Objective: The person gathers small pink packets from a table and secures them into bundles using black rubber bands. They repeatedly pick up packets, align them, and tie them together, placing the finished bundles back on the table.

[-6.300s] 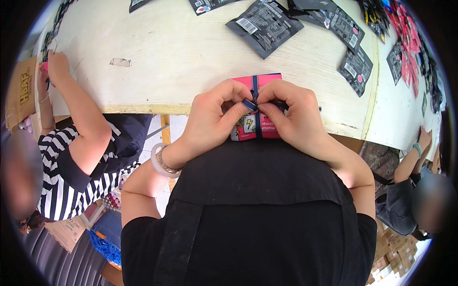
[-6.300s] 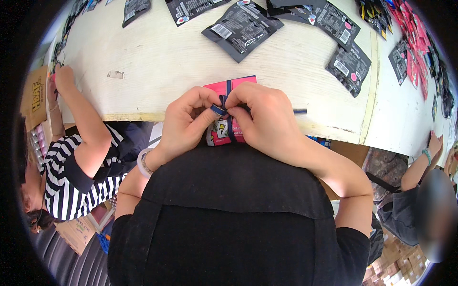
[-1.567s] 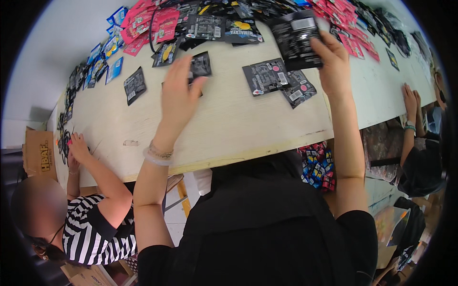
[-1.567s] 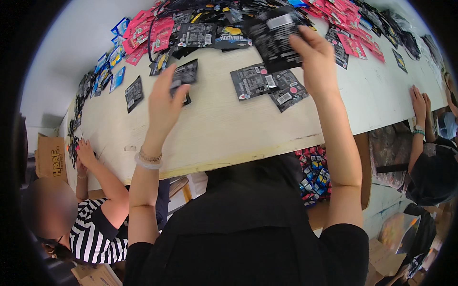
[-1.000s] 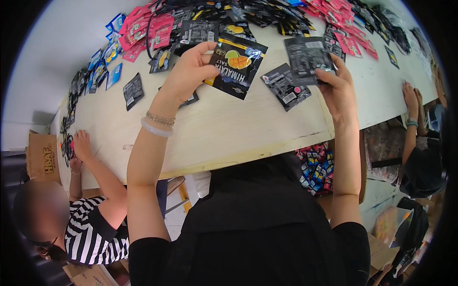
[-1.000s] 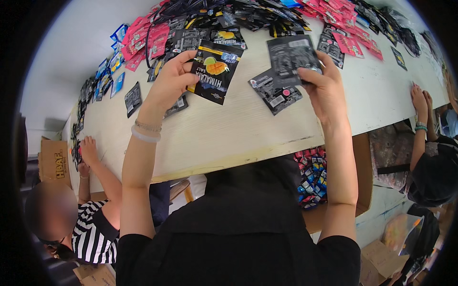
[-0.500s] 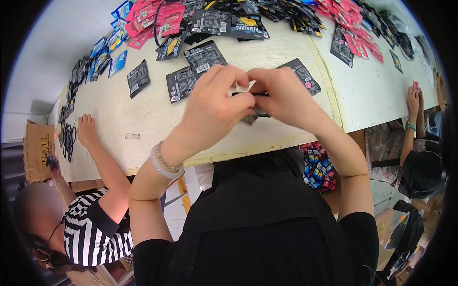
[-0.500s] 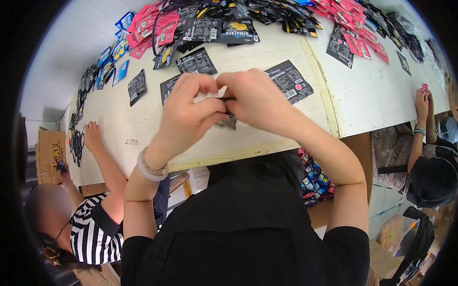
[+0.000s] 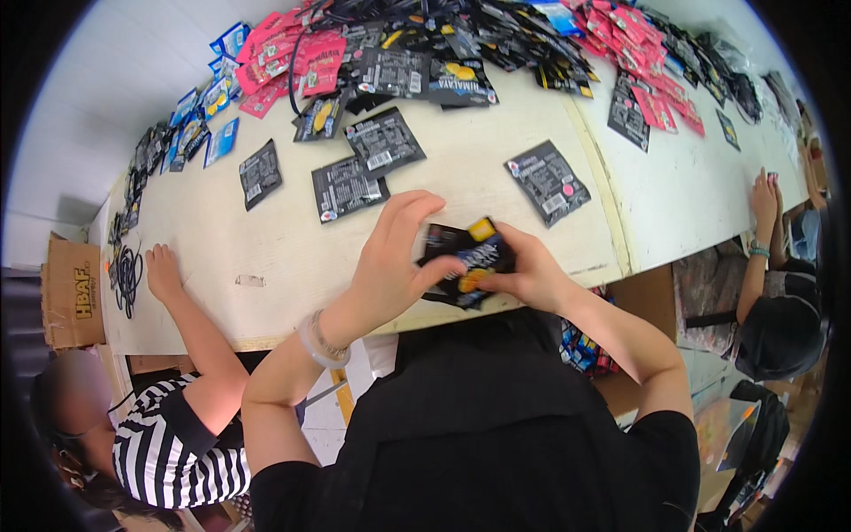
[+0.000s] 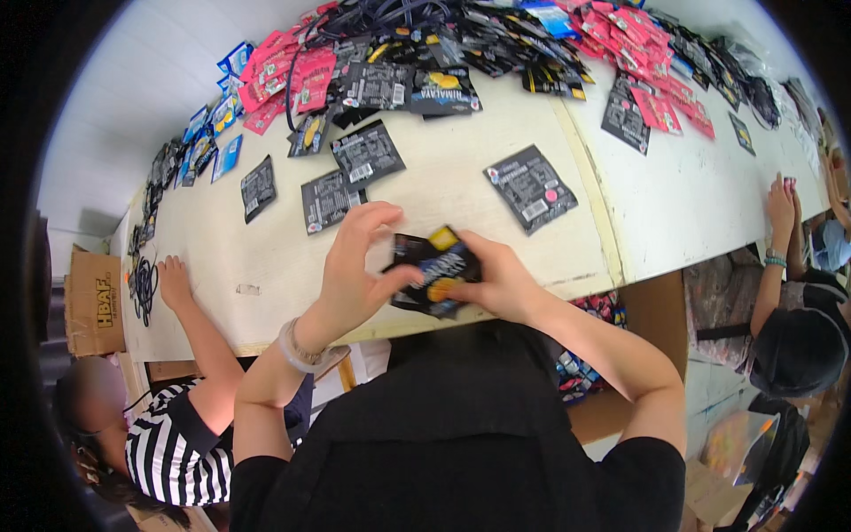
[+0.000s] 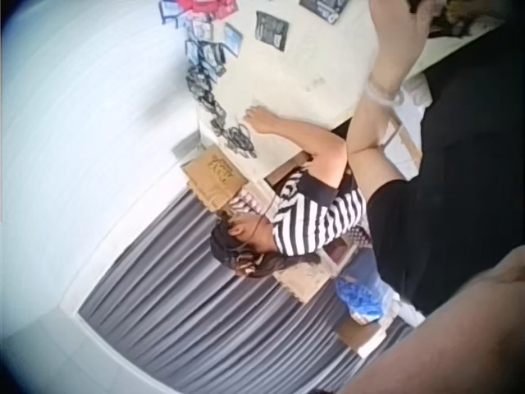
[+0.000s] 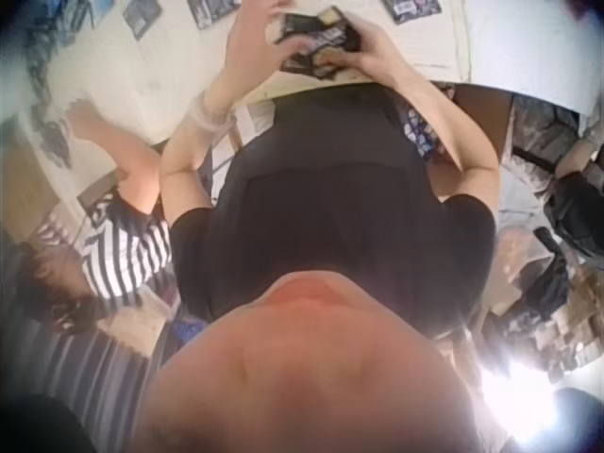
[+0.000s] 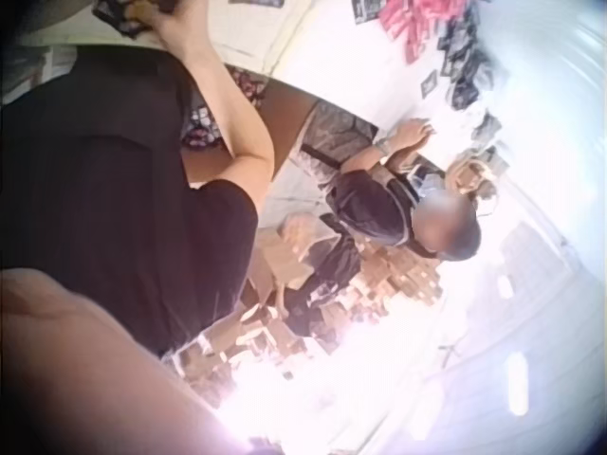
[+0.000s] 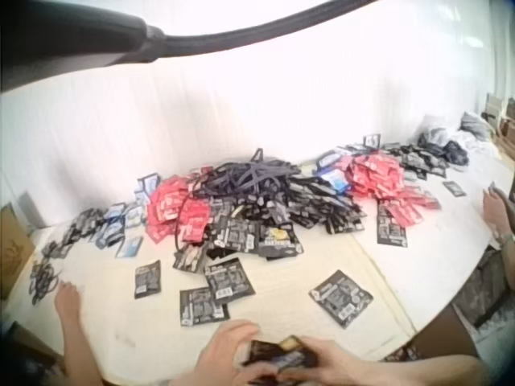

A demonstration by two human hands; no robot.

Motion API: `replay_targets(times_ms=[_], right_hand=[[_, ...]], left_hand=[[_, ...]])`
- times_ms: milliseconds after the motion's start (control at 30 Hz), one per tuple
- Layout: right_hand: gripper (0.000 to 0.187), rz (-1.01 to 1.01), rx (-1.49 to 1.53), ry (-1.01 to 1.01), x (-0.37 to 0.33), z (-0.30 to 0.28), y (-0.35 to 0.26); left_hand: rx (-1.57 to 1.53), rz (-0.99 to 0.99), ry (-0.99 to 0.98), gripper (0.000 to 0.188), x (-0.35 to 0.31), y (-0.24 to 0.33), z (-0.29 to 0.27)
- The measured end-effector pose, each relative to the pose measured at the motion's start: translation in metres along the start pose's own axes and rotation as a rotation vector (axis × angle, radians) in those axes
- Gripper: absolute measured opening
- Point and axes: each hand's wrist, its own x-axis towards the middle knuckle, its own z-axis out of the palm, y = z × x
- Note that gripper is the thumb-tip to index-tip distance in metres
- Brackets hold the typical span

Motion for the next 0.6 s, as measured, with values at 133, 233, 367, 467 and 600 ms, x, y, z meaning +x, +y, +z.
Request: replay_targets(times_ms=[133,233,367,467,600], right_hand=[[0.068,0.137,0.294,0.351,-0.008,-0.073,0.004],[0.06,-0.077,0.185,0.421,0.035,-0.121,0.012],[0.053,-0.196,-0.095,0.459,0.079,-0.165,-0.021],[0.074,-0.24,-0.876,0.331,0.053,-0.127,-0.093],[0.077,-0.255,-1.483,-0.029,0.056,-0.089,-0.093]], left_hand=[[0.764,-0.261,-0.102,0.077,-0.002,-0.044,-0.026],[0.828,-0.31,-0.164,0.075,0.015,-0.089,-0.008],[0.571,-0.253,-0.094,0.057,0.058,-0.112,0.006],[0.398,-0.122,0.251,0.037,0.075,-0.144,-0.036],[0.477,-0.422,0.475,0.032,0.134,-0.195,-0.101]])
